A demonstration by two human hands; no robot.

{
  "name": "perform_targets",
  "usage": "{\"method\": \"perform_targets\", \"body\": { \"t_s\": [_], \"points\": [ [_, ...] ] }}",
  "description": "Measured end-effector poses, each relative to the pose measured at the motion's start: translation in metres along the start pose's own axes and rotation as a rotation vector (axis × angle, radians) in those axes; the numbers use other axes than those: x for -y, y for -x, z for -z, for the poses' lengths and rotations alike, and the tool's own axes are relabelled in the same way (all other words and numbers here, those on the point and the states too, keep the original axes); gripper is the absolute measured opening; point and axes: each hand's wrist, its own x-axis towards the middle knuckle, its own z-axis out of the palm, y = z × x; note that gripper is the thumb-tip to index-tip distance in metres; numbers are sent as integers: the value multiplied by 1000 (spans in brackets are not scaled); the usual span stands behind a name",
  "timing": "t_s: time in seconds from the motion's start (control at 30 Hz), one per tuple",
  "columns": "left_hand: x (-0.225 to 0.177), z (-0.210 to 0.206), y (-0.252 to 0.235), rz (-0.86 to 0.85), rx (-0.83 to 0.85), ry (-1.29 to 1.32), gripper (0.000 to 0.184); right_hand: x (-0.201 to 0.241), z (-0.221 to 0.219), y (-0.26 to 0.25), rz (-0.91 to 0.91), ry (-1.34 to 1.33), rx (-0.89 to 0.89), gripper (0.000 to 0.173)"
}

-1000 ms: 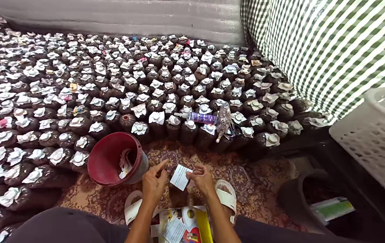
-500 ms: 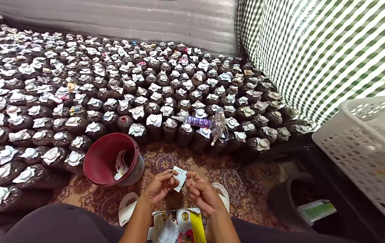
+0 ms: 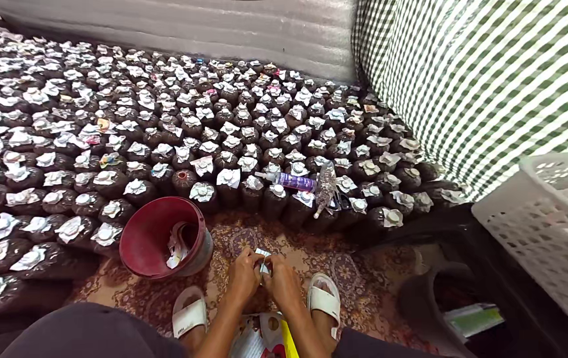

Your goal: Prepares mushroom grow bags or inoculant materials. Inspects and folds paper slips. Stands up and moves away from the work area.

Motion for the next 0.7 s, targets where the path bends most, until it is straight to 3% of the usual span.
{"method": "perform_targets", "body": {
  "t_s": [0.7],
  "points": [
    [27, -15, 8, -19, -227, 194, 22, -1, -8, 3, 37, 37, -95, 34]
  ]
}}
